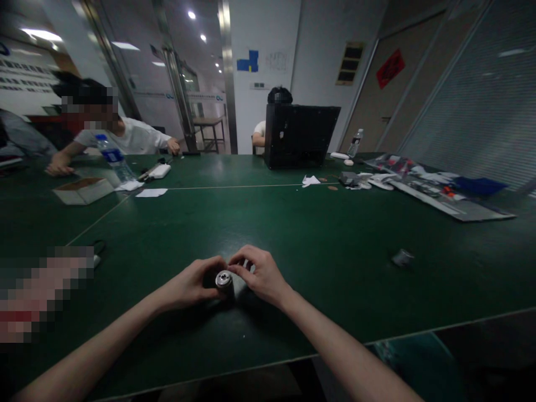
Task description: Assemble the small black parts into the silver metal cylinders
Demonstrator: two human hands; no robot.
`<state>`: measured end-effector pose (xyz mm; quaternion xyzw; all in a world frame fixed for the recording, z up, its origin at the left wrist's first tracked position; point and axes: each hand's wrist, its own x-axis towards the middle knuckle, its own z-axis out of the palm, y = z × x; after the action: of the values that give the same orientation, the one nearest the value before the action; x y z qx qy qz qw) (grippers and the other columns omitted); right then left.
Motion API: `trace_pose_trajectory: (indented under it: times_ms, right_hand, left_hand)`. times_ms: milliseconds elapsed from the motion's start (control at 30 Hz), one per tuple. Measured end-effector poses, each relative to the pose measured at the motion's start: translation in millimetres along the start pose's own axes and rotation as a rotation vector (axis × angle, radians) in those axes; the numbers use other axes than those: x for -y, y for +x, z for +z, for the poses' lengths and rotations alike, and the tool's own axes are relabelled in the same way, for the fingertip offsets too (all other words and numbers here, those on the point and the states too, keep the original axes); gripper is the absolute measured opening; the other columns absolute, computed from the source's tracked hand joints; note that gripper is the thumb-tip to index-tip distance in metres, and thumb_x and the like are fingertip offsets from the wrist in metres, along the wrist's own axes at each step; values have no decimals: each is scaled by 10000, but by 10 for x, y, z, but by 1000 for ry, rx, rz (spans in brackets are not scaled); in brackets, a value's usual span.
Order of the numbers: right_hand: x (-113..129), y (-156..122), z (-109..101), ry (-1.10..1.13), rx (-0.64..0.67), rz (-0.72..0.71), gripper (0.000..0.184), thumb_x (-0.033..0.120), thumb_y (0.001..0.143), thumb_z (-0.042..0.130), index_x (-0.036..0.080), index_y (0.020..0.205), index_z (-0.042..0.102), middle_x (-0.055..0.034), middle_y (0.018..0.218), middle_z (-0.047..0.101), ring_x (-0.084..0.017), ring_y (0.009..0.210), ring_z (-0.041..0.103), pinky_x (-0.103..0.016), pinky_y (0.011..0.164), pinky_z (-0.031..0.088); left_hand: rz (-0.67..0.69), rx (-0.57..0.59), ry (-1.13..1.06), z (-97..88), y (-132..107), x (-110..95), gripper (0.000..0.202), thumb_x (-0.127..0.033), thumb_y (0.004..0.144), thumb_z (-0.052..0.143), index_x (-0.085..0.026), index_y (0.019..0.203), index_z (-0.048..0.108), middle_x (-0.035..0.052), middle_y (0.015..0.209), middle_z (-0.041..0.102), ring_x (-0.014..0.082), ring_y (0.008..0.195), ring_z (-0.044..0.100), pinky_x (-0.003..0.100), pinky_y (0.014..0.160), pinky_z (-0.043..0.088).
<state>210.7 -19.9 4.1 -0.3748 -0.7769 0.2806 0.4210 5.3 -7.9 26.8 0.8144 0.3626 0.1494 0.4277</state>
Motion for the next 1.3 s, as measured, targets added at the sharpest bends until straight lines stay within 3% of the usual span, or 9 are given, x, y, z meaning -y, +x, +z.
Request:
trace_pose_trajectory:
  times_ms: [167,300,500,900,1300]
  right_hand:
    - [-98,-52,-100,-174,301,36,120,216,837,575,180,894,673,-33,852,658,-120,746,586,-230,686,431]
    - [-73,-69,-128,-281,409,58,148,190,826,570,188,924,682,-34,883,659,-127,787,597,-230,718,425]
    - [-37,-64,-183,-302,409,70,204,238,810,601,207,998,673,-47,974,628,-146,828,589,-256,730,433]
    - [-90,-66,-175,-277,407,64,142,183,803,588,178,924,664,-32,870,628,-114,721,559,-221,640,413]
    - [-105,-71,-125,-205,365,96,183,131,795,549,170,941,651,-29,852,665,-116,711,586,-224,661,437]
  left_hand:
    - [-62,6,20,-44,-13,-29,350,-318,705,704,-172,974,535,15,905,640,171,786,607,257,681,458]
    - [-58,18,2,-47,-6,-23,344,-325,709,696,-173,972,534,14,918,636,175,802,609,267,695,465]
    - [-59,19,10,-47,-8,-7,357,-327,709,702,-176,985,534,11,904,635,177,796,606,271,688,459]
    - [-61,27,15,-46,-14,-27,357,-337,712,691,-175,997,549,18,912,638,182,798,594,271,693,444]
    - [-52,30,18,-63,-20,-9,366,-336,717,697,-177,1011,549,17,916,635,182,801,596,271,696,450]
